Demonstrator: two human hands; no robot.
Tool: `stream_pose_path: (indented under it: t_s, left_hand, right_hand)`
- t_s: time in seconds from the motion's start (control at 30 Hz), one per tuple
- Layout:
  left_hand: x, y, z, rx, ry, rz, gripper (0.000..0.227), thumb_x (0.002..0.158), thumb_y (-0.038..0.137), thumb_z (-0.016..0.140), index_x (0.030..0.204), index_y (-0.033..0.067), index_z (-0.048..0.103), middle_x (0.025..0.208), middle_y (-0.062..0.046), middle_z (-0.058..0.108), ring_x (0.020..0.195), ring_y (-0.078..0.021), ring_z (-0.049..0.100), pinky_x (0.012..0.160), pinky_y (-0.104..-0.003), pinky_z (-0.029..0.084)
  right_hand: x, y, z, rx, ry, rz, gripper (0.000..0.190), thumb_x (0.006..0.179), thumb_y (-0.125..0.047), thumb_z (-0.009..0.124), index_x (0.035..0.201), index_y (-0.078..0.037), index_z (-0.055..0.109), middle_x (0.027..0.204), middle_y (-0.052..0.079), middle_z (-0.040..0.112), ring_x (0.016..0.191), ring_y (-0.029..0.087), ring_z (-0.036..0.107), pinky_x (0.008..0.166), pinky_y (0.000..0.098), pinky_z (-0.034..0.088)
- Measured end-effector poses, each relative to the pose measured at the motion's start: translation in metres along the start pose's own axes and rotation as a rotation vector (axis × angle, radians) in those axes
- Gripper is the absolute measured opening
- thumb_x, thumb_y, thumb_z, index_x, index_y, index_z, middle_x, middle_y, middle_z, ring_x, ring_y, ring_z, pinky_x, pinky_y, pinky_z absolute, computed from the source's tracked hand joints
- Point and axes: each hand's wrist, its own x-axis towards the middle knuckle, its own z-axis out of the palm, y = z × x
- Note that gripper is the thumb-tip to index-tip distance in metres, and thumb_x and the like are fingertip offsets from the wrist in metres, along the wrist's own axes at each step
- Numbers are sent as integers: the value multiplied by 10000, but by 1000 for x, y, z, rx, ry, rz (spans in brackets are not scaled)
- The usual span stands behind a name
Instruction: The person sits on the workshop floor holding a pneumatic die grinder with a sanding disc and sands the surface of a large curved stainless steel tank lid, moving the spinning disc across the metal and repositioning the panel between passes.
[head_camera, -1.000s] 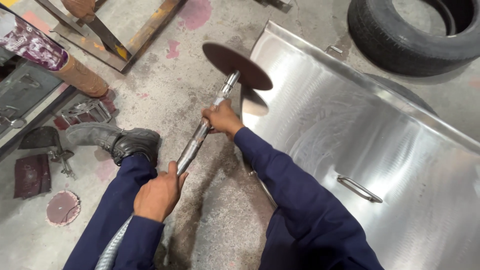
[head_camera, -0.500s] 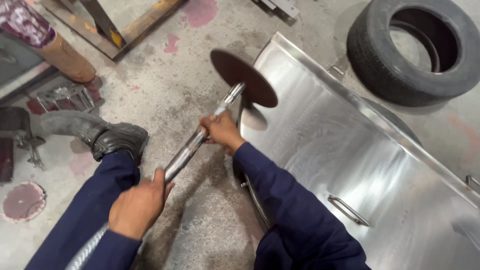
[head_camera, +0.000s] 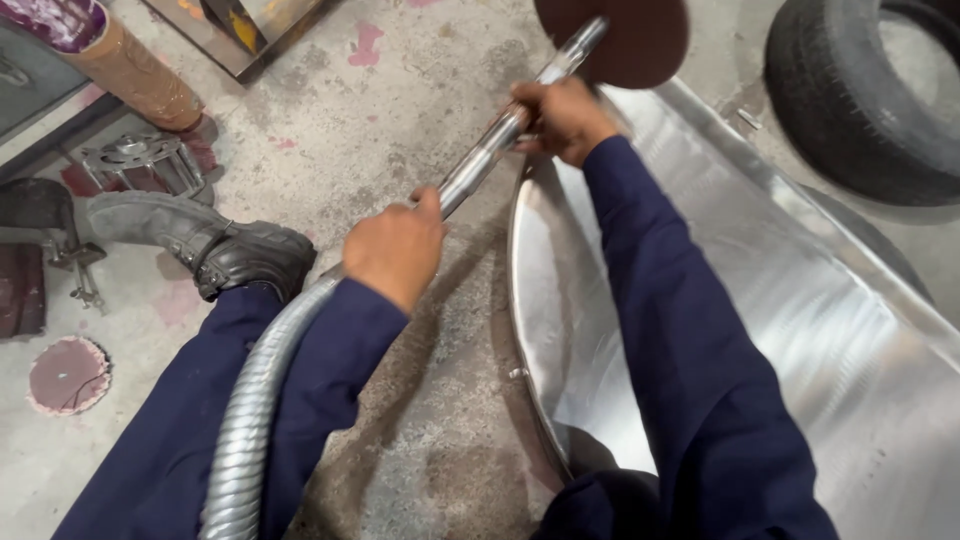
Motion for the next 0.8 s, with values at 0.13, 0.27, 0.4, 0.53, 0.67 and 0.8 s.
stream_pose_path:
  t_s: [0.13,0.27,0.4,0.53,0.67,0.8]
  left_hand:
    - [30,20,4,66,37,-22,355,1011,314,566,1247,49,558,729,-118,715,558,-262,730,441,-389,575]
    - [42,33,-3,128,20,-20,357,982,235,572,1282,46,543,748,-122,722,562,-257,738,422,-385,585]
    - [37,34,-3,132,3,-20,359,994,236,570,1294,41,535,774,-132,728,596,-269,744,455,-396,593]
    - [9,20,-9,73,-20,16,395,998,299,576,1284,32,522,777,-150,728,625,-304,743,500,-426,592]
    - [-33,7,-20,-6,-134,-12,425,1018,380,553,1267,39,502,785,-165,724,673,-355,737,554,-475,586]
    - [-79,-7,-11,-34,-173,-30,460,1015,422,526,1268,41,479,790,-186,714,669,-379,731,548,-490,584]
  right_hand:
    - [-5,-24,-20,19,-28,-5,219,1020,-205,596,963,-17,691,813,104,755,759,189,791,647,336,688]
    - [-4,-26,-33,49,-43,-46,208,1036,-189,578,975,-22,686,818,90,769,801,183,805,665,315,695]
    - [-8,-23,-37,82,-59,-53,205,1036,-192,595,955,-22,677,781,62,744,788,176,799,653,322,698]
    - [-12,-3,-18,54,-64,-39,211,1027,-220,605,915,-49,657,734,43,702,767,157,797,623,314,702]
    - [-22,18,13,15,-47,-38,195,994,-170,632,921,11,634,736,105,699,671,221,758,578,356,679]
    - [-64,23,51,47,-10,33,328,949,-164,647,1092,-1,400,852,136,715,682,227,759,568,361,687]
